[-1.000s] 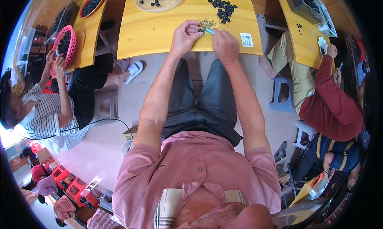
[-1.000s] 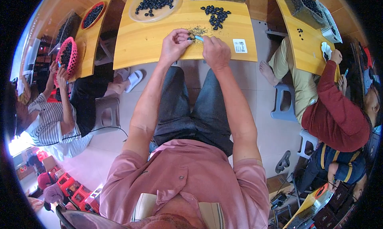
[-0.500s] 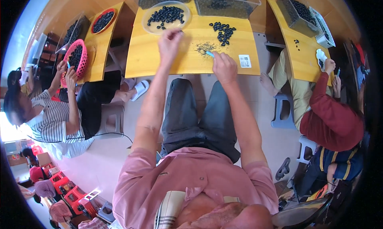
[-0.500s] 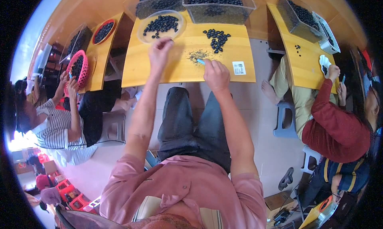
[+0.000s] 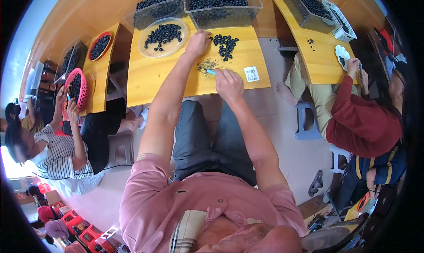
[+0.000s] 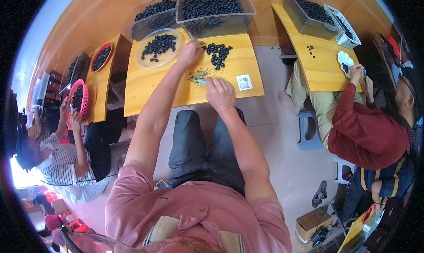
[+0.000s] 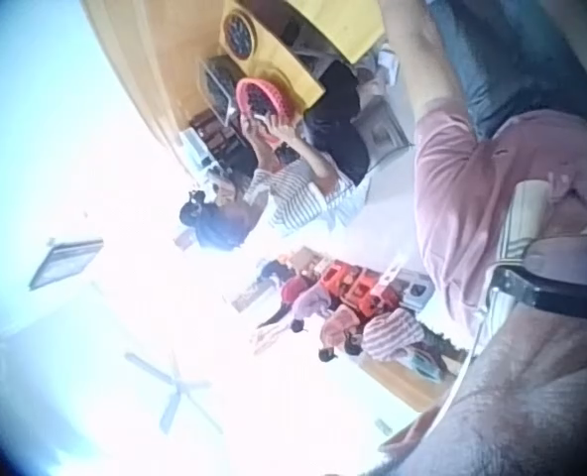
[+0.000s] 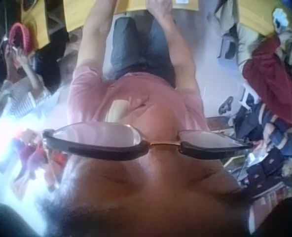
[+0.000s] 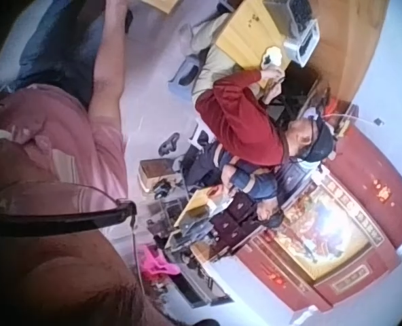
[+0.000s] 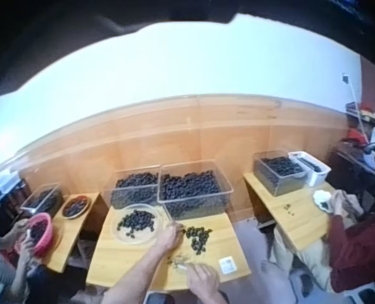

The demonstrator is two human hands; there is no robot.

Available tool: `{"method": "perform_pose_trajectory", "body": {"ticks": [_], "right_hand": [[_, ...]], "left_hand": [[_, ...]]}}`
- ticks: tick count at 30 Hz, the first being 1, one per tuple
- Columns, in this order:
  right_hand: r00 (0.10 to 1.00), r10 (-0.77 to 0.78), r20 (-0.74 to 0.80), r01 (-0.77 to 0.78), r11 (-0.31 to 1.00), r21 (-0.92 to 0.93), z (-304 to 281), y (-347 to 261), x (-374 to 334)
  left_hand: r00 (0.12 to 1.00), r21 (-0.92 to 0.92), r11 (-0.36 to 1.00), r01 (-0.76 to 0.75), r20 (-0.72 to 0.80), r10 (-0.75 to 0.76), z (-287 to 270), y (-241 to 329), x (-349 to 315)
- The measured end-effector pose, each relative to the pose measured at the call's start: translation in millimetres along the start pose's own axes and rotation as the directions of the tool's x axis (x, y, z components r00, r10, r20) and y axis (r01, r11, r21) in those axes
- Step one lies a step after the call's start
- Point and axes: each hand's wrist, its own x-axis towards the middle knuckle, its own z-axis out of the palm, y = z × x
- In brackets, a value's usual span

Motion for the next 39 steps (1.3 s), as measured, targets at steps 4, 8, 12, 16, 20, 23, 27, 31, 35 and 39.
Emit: {"method": "perform_pose_trajectory", "body": {"ticks": [4,8,12,16,20,23,27,31,35,39], "right_hand": [[1.0,0.009,-0.013,-0.009,1.0,-0.005,1,2,-3],[1.0,0.021,-0.005,-0.021,1.0,0.005,1,3,-5],[1.0,0.014,-0.014,-0.014,1.0,0.009,0,1,-3],[1.0,0.001,0.0,-0.001,1.0,0.017,1,0,-2],[1.0,0.005,-0.006,-0.005,1.0,0.025,0,-2,-2],[0.999,0.022,0.043,-0.022,1.0,0.006,-3,4,-6],[0.999,0.011,0.042,-0.011,1.0,-0.007,-3,-2,-3],[0.999,0.007,0.047,-0.007,1.0,0.001,-1,-1,-4],[0.998,-0.001,0.069,-0.002,1.0,0.03,-1,0,-7],[0.996,-0.018,0.086,0.017,1.0,0.02,-1,2,-8]], "left_hand": [[0.999,0.023,0.999,0.023,0.035,-0.024,11,3,4],[0.995,-0.025,0.995,0.093,0.023,-0.092,8,9,1],[0.986,-0.088,0.983,0.161,0.058,-0.156,0,8,-6],[0.991,-0.062,0.991,0.117,-0.053,-0.12,-11,6,-26],[0.944,-0.383,0.88,0.28,-0.056,-0.324,-25,18,-66],[0.877,-0.558,0.722,0.409,0.024,-0.479,-33,53,-103],[0.84,-0.831,0.486,0.269,-0.044,-0.541,-28,63,-142],[0.837,-0.852,0.454,0.259,-0.036,-0.545,-19,67,-154],[0.875,-0.793,0.553,0.254,-0.055,-0.48,-11,65,-154],[0.888,-0.716,0.652,0.25,-0.1,-0.45,-10,65,-154]]}}
